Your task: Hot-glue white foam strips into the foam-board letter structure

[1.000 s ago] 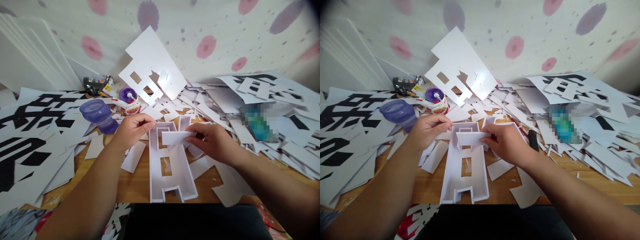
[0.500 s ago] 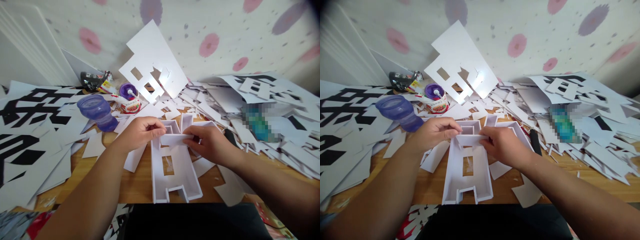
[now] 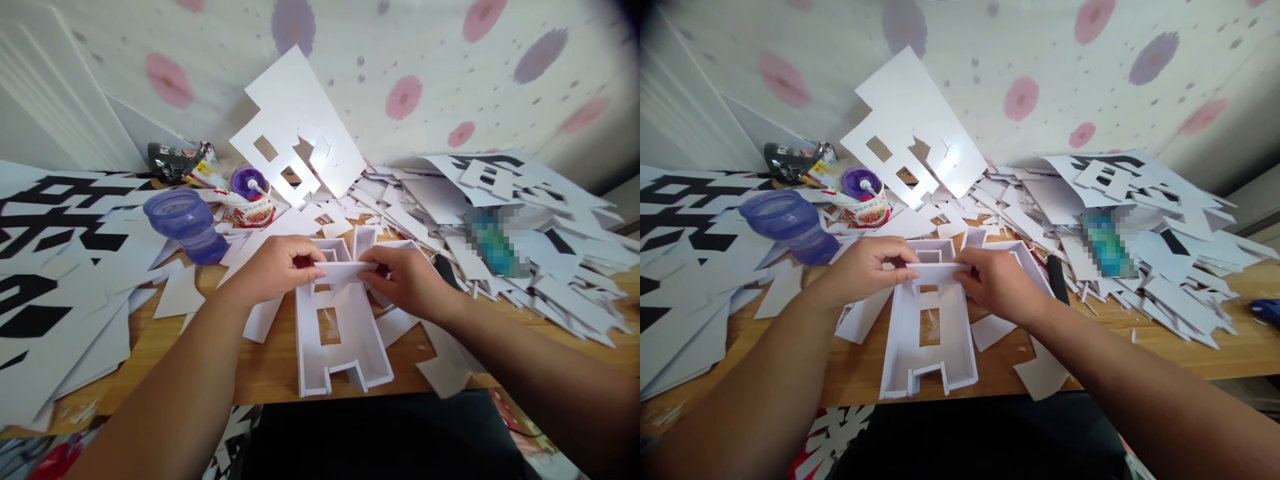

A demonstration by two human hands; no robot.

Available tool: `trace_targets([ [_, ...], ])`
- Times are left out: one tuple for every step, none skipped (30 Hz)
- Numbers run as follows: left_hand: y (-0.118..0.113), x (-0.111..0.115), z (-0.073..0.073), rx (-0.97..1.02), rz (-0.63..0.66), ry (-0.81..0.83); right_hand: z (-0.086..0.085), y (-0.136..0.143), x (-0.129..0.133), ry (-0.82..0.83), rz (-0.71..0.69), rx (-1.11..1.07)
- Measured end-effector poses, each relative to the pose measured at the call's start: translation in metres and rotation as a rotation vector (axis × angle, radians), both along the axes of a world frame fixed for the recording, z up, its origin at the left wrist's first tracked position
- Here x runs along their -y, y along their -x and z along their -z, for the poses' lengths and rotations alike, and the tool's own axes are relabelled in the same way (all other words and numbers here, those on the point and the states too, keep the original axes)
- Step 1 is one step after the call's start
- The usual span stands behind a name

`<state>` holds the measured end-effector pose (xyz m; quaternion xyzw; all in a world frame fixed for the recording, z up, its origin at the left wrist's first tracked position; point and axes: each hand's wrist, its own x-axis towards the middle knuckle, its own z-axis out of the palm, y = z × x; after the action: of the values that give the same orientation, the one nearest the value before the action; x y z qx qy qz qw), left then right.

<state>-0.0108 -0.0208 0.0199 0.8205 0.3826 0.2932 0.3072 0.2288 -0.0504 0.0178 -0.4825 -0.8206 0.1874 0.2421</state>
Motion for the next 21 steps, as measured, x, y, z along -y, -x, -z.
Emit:
trace_targets([
  [-0.0001, 0.0, 0.0001, -0.001, -0.003, -0.002, 0.0, 0.0, -0.0003, 0.002, -0.001, 0.0],
  [-0.0001, 0.0001, 0.0003, -0.004, -0.007, -0.003, 0.0001, 0.0, -0.0005, 0.007, -0.001, -0.001],
  [-0.0001, 0.0003, 0.0005, -0.007, -0.011, -0.001, 0.0002, 0.0, -0.0008, 0.013, -0.002, -0.003],
  [0.0, 0.0005, 0.0008, -0.008, -0.013, 0.001, 0.0003, 0.0, -0.001, 0.021, -0.001, -0.005],
  [0.0001, 0.0007, 0.0011, -0.008, -0.014, 0.004, 0.0005, -0.0001, -0.0011, 0.029, 0.003, -0.005],
  [0.0002, 0.0009, 0.0013, -0.008, -0.013, 0.007, 0.0007, -0.0002, -0.0013, 0.032, 0.007, -0.007],
  [0.0003, 0.0012, 0.0014, -0.008, -0.012, 0.009, 0.0009, -0.0002, -0.0015, 0.031, 0.011, -0.008],
  [0.0003, 0.0014, 0.0013, -0.007, -0.014, 0.013, 0.0012, -0.0002, -0.0017, 0.029, 0.015, -0.008],
  [0.0003, 0.0017, 0.0011, -0.01, -0.016, 0.018, 0.0014, -0.0001, -0.002, 0.026, 0.018, -0.008],
  [0.0002, 0.002, 0.0008, -0.013, -0.019, 0.023, 0.0017, 0.0, -0.0024, 0.027, 0.021, -0.01],
  [0.0002, 0.0022, 0.0004, -0.014, -0.021, 0.027, 0.002, 0.0003, -0.0027, 0.031, 0.024, -0.015],
  [0.0002, 0.0024, 0.0, -0.015, -0.021, 0.032, 0.0023, 0.0006, -0.0031, 0.039, 0.029, -0.02],
  [0.0003, 0.0026, -0.0003, -0.013, -0.019, 0.035, 0.0025, 0.001, -0.0033, 0.047, 0.035, -0.028],
  [0.0004, 0.0025, -0.0006, -0.01, -0.015, 0.039, 0.0026, 0.0013, -0.0034, 0.053, 0.041, -0.037],
  [0.0005, 0.0024, -0.0007, -0.005, -0.013, 0.041, 0.0026, 0.0017, -0.0033, 0.055, 0.045, -0.047],
  [0.0006, 0.0021, -0.0008, -0.001, -0.015, 0.039, 0.0025, 0.0019, -0.003, 0.055, 0.046, -0.054],
  [0.0006, 0.0016, -0.0008, 0.0, -0.017, 0.037, 0.0022, 0.0022, -0.0025, 0.05, 0.046, -0.06],
  [0.0004, 0.0011, -0.0007, -0.001, -0.02, 0.033, 0.0019, 0.0023, -0.0019, 0.047, 0.044, -0.062],
  [0.0002, 0.0007, -0.0005, -0.001, -0.023, 0.031, 0.0015, 0.0024, -0.0012, 0.042, 0.04, -0.06],
  [0.0, 0.0004, -0.0004, -0.002, -0.025, 0.032, 0.0013, 0.0024, -0.0006, 0.038, 0.038, -0.056],
  [-0.0002, 0.0003, -0.0002, 0.0, -0.027, 0.038, 0.0012, 0.0024, -0.0001, 0.035, 0.036, -0.052],
])
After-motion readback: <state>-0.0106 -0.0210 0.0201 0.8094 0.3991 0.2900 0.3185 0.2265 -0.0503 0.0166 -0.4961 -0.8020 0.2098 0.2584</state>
